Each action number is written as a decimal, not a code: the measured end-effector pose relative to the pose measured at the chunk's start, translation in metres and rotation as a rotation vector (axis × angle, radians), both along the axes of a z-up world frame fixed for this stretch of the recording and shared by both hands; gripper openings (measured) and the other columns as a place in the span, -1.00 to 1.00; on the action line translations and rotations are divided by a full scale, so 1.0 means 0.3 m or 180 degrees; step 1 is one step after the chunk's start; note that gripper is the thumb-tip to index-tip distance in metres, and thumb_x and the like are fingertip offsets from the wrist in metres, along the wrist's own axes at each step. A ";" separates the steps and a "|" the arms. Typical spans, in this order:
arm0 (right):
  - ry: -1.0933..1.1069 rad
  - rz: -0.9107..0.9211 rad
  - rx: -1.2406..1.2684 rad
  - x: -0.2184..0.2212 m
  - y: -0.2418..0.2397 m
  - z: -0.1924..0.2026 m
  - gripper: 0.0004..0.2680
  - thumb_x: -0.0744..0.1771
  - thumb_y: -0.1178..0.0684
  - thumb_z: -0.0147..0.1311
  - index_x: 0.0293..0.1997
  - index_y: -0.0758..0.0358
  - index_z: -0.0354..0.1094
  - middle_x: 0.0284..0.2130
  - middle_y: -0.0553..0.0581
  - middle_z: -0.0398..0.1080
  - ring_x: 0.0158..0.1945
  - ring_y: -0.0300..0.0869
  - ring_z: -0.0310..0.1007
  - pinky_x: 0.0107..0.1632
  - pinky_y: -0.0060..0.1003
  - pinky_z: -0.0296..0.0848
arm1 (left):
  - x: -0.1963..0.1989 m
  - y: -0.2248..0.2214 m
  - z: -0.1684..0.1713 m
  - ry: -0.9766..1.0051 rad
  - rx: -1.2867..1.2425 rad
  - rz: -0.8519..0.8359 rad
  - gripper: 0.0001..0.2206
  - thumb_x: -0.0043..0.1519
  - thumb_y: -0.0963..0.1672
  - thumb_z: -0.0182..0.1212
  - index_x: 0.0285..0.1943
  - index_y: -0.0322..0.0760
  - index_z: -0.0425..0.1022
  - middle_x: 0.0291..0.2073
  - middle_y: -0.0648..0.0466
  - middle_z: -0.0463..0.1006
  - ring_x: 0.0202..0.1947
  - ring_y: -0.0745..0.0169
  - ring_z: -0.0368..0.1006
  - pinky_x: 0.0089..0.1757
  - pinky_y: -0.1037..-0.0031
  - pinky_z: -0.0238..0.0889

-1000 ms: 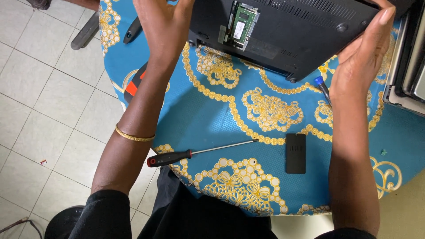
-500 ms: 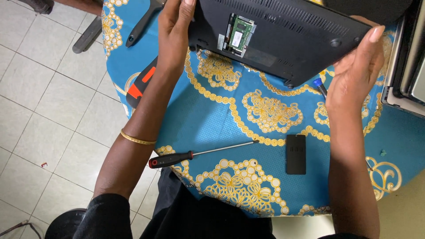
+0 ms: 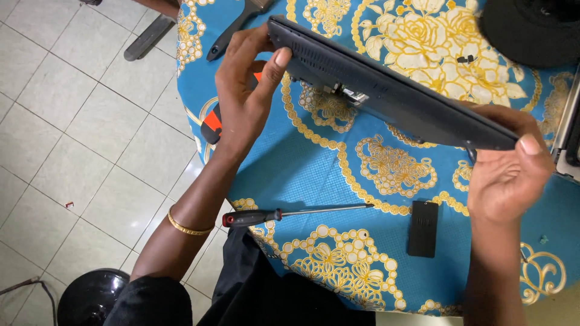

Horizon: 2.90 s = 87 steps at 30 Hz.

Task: The person is disassembling a laptop by removing screws with a screwdriver and prying the casing open with a utility knife to inspect internal components.

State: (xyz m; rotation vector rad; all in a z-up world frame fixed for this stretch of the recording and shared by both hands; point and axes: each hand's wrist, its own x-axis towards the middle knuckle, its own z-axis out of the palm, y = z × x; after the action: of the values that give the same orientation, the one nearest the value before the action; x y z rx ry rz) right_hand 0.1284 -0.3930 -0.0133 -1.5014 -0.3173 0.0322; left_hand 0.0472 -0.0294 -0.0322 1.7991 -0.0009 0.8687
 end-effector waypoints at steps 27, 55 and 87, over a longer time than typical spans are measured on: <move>-0.0693 0.0933 -0.1027 -0.182 0.075 0.115 -0.56 0.34 -0.06 0.08 0.24 0.59 0.31 0.30 0.62 0.43 0.49 0.30 0.48 0.65 0.15 0.45 | -0.207 -0.056 0.024 0.0626 -0.0725 -0.0146 -0.46 0.51 0.01 0.23 0.57 -0.41 0.34 0.39 -0.11 0.49 0.34 0.05 0.55 0.33 0.32 0.61; -0.2096 0.1786 -0.3132 -0.067 0.273 0.169 -0.29 0.13 -0.34 0.57 0.37 0.21 0.50 0.38 0.37 0.48 0.37 0.08 0.54 0.27 0.03 0.52 | -0.294 -0.090 -0.020 0.0821 -0.2012 -0.0298 -0.40 0.44 -0.10 0.22 0.66 -0.44 0.19 0.43 -0.12 0.47 0.11 0.05 0.63 0.08 0.08 0.75; -0.1880 0.2444 -0.2613 0.491 0.087 0.256 -0.65 0.57 0.23 -0.14 0.60 0.69 0.13 0.44 0.75 0.24 0.56 0.65 0.22 0.58 0.50 0.39 | -0.060 -0.071 0.037 0.0384 -0.1425 -0.0657 -0.55 0.54 0.03 0.23 0.52 -0.11 0.23 0.32 -0.18 0.41 0.01 -0.12 0.75 0.05 0.13 0.92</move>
State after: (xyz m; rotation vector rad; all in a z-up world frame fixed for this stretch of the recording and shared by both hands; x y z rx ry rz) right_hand 0.2758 -0.3669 0.0636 -2.0850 -1.4846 0.3699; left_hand 0.0291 -0.0509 -0.0213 1.3986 0.0782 0.5587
